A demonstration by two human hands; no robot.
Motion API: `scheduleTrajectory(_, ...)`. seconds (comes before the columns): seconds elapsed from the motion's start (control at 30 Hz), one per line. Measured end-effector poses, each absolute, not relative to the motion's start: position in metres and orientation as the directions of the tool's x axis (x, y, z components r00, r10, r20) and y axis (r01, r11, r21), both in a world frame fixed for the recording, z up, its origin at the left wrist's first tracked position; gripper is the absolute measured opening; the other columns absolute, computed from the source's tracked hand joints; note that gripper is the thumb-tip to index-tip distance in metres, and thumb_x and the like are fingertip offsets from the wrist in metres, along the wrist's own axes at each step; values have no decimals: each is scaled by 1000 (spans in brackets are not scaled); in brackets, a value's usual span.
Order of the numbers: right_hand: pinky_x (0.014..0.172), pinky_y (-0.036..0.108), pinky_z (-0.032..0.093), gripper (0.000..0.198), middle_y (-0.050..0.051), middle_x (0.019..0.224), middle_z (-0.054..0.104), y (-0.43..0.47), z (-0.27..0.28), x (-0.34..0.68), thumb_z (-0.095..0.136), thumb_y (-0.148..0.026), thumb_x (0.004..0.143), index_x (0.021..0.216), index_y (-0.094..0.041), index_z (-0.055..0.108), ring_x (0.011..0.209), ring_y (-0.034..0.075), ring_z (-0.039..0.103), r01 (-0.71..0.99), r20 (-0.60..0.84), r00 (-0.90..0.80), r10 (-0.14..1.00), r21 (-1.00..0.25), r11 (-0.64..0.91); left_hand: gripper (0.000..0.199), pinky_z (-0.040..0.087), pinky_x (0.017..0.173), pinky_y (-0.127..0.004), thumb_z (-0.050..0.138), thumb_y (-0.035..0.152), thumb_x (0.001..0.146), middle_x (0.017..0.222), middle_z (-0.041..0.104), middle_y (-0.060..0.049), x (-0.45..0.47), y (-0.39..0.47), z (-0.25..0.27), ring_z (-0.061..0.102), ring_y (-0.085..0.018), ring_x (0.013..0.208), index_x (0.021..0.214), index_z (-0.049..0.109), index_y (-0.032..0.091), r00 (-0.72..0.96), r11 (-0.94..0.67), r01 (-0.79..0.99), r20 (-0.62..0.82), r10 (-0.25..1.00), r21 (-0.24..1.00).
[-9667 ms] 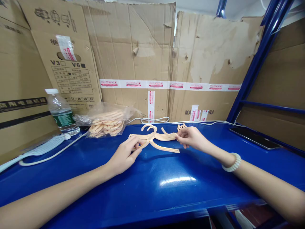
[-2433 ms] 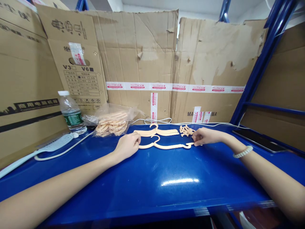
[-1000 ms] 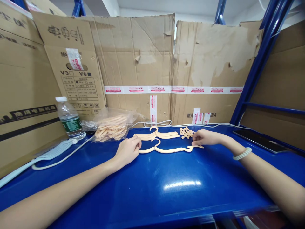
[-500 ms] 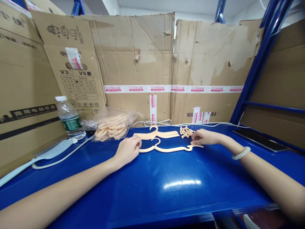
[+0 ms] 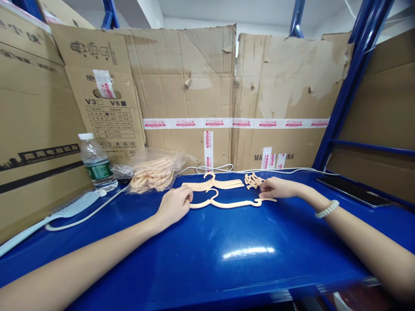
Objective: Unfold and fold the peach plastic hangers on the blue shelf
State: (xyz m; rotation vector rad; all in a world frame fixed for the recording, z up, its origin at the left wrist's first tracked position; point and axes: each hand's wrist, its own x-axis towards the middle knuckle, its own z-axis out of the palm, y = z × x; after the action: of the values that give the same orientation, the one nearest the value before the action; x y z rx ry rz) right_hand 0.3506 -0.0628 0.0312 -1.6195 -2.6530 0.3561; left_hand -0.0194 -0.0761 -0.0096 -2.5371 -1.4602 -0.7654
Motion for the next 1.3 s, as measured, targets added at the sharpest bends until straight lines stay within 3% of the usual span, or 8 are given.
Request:
scheduleTrajectory(0.4,53,26,31,33,2,60,54,-64,32,351,51,-45,80,62,-17,51,55,14,45,883,-76,-453,888,-175,436,18,34,61,-29,41,6,67,77,59,0,-21,-74,-11,55,-18,69,69,51,21,383,-539,819,513,768,196)
scheduleTrajectory(0.47,54,26,33,30,3,62,58,-62,29,350,52,-42,81,65,-16,56,57,15,48,872,-9,-463,886,-181,454,19,38,64,-29,41,6,67,80,59,-1,-22,-70,-12,56,-19,73,72,52,21,361,-537,814,530,767,222)
scheduleTrajectory(0.6,62,28,41,24,6,78,66,-57,21,342,48,-32,87,87,-15,65,66,18,57,822,236,-484,843,-207,530,22,43,86,-36,43,8,68,94,61,-5,-26,-59,-15,55,-23,94,84,54,19,319,-536,802,570,757,264)
scheduleTrajectory(0.73,80,33,45,25,11,96,68,-50,9,329,44,-18,89,101,-13,65,90,23,60,767,402,-543,737,-117,630,23,41,94,-42,44,12,71,103,60,-7,-28,-51,-22,53,-25,103,90,55,18,298,-530,797,573,763,291)
scheduleTrajectory(0.83,87,37,43,25,13,102,67,-44,0,323,46,-14,88,104,-13,65,97,25,57,750,408,-600,688,-11,661,23,42,95,-42,43,13,74,104,60,-7,-29,-50,-26,54,-25,103,92,55,18,299,-530,790,563,771,307)
scheduleTrajectory(0.97,86,38,43,23,13,100,67,-40,-6,317,48,-15,89,104,-13,66,96,26,55,797,403,-574,713,73,600,22,42,96,-42,43,13,74,104,61,-8,-29,-49,-28,54,-25,104,92,56,17,300,-529,788,553,778,317)
scheduleTrajectory(1.3,80,35,42,20,12,98,65,-37,-7,310,53,-24,91,98,-14,69,95,26,53,873,451,-474,757,128,470,24,41,97,-42,44,11,73,103,61,-10,-29,-47,-28,54,-26,104,93,57,15,308,-535,779,542,782,327)
